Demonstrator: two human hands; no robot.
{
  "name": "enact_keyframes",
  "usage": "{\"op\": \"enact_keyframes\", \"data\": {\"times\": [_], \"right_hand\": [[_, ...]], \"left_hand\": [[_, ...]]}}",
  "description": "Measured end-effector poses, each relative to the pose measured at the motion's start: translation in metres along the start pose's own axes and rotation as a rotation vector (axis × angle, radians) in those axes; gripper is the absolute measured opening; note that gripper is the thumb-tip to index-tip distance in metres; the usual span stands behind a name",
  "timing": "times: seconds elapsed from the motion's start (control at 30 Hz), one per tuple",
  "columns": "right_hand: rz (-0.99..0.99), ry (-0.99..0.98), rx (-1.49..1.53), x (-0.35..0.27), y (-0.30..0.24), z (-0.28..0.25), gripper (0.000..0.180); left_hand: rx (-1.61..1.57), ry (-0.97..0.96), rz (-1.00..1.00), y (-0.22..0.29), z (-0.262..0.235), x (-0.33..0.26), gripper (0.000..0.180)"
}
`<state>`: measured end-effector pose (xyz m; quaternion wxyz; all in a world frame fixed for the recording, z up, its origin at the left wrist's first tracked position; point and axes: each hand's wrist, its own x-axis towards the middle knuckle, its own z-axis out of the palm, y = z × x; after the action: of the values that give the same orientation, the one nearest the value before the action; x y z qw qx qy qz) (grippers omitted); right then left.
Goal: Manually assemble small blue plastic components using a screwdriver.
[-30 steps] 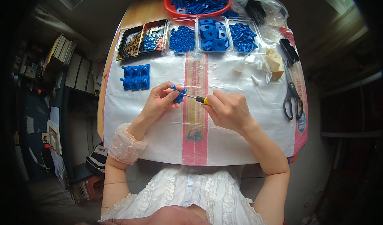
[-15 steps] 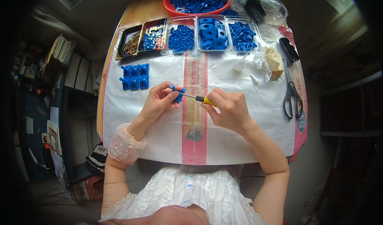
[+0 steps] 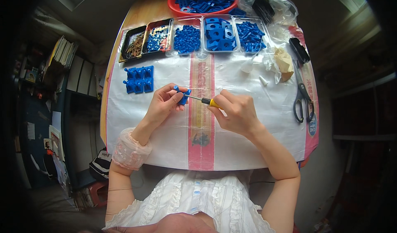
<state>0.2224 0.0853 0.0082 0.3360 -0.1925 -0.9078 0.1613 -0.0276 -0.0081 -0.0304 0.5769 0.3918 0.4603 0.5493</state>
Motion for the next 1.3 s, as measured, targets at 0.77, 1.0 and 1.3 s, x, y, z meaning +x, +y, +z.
{"op": "enact_keyframes", "data": {"times": [0.77, 1.0, 1.3], "right_hand": [[0.165, 0.0, 0.174, 0.0022, -0.0053, -0.0017, 0.02], [0.01, -0.015, -0.037, 0.0008, -0.0071, -0.0034, 0.022], [0.093, -0.007, 0.072, 0.0025, -0.0079, -0.0048, 0.021]], "left_hand": [[0.04, -0.005, 0.037, 0.0002, 0.0016, -0.0004, 0.022], [0.008, -0.006, 0.013, 0.0013, 0.0003, -0.0005, 0.021], [0.009, -0.013, 0.016, 0.0004, 0.0012, -0.0007, 0.019]]}}
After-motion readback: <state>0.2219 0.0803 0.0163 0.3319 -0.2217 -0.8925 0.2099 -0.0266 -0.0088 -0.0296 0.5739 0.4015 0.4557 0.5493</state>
